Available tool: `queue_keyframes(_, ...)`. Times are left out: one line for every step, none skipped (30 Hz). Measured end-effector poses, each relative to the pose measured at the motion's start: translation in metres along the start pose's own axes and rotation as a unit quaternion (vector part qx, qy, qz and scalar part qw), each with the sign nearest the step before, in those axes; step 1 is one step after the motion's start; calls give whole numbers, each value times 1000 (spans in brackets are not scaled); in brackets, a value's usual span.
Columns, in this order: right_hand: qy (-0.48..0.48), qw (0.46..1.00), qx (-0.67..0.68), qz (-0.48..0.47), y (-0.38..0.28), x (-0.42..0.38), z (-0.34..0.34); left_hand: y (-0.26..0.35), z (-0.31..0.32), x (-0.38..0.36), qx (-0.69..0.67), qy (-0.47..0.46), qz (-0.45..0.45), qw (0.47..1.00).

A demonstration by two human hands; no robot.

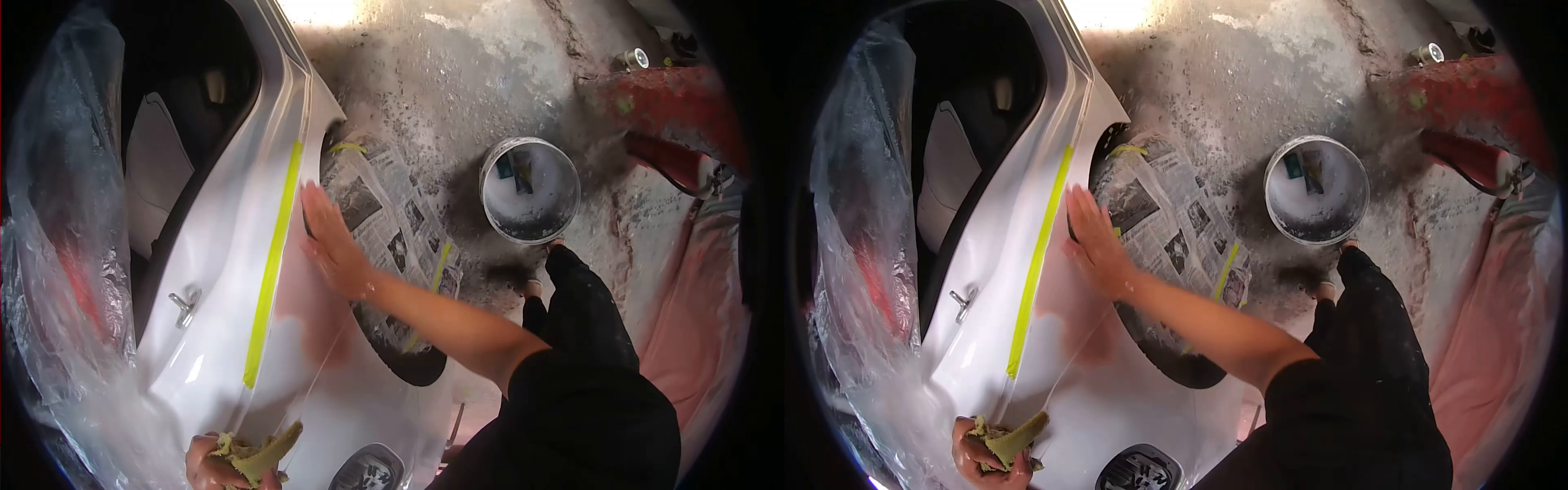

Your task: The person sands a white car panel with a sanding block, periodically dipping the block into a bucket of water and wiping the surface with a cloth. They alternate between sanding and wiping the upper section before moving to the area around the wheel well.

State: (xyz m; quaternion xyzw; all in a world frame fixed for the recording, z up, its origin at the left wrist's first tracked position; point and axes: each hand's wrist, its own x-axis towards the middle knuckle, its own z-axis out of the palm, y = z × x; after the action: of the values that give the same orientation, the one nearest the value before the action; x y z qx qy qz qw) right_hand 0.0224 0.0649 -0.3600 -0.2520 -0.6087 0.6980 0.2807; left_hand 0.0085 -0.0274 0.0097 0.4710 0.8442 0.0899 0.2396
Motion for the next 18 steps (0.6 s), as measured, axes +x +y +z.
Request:
queue_keyframes(3, 1000, 2, 3, 20, 15, 4, -3, -3, 0, 3, -12, 11, 1000)
queue_keyframes(7, 1000, 3, 4, 57, 50, 7, -3, -4, 0, -3, -20, 3, 1000)
queue_keyframes(10, 1000, 2, -1, 81, 71, 12, -2, -3, 0, -9, -23, -3, 1000)
queue_keyframes(11, 1000, 1, 15, 84, 74, 16, -1, -3, 0, -15, -26, -8, 1000)
queue_keyframes(14, 999, 1, 29, 88, 78, 19, 0, -4, -2, -18, -29, -14, 999)
queue_keyframes(20, 999, -1, 44, 87, 83, 17, -1, -5, -6, -22, -34, -17, 999)
queue_keyframes(46, 999, 1, -5, 63, 56, 17, -3, -6, -6, -25, -35, -18, 999)
queue_keyframes(34, 999, 4, -9, 45, 44, 11, -6, -6, -2, -25, -21, 7, 999)
queue_keyframes(20, 1000, 9, -10, 31, 33, 6, -10, -4, 1, -25, -9, 28, 999)
queue_keyframes(1, 1000, 16, -3, 26, 23, 4, -11, -2, 0, -26, -1, 42, 999)
queue_keyframes(5, 1000, 1, -13, 50, 39, 8, -10, -2, -3, -27, 1, 52, 998)
queue_keyframes(11, 1000, -14, -21, 93, 75, 11, -8, -2, -7, -28, 8, 17, 999)
queue_keyframes(15, 999, -30, -36, 116, 93, 15, -4, 1, -12, -27, 21, -16, 999)
queue_keyframes(7, 1000, -24, -5, 116, 97, 17, -3, 4, -14, -26, 41, -42, 998)
queue_keyframes(1, 1000, -19, 25, 114, 102, 16, -5, 3, -16, -32, 33, -44, 998)
queue_keyframes(-5, 998, -14, 60, 102, 103, 11, -7, -3, -19, -39, 21, -48, 998)
queue_keyframes(19, 999, 16, 28, 83, 75, 12, -11, -5, -18, -46, 12, -50, 998)
queue_keyframes(9, 1000, 8, 22, 66, 66, 5, -12, -3, -12, -41, 15, -24, 999)
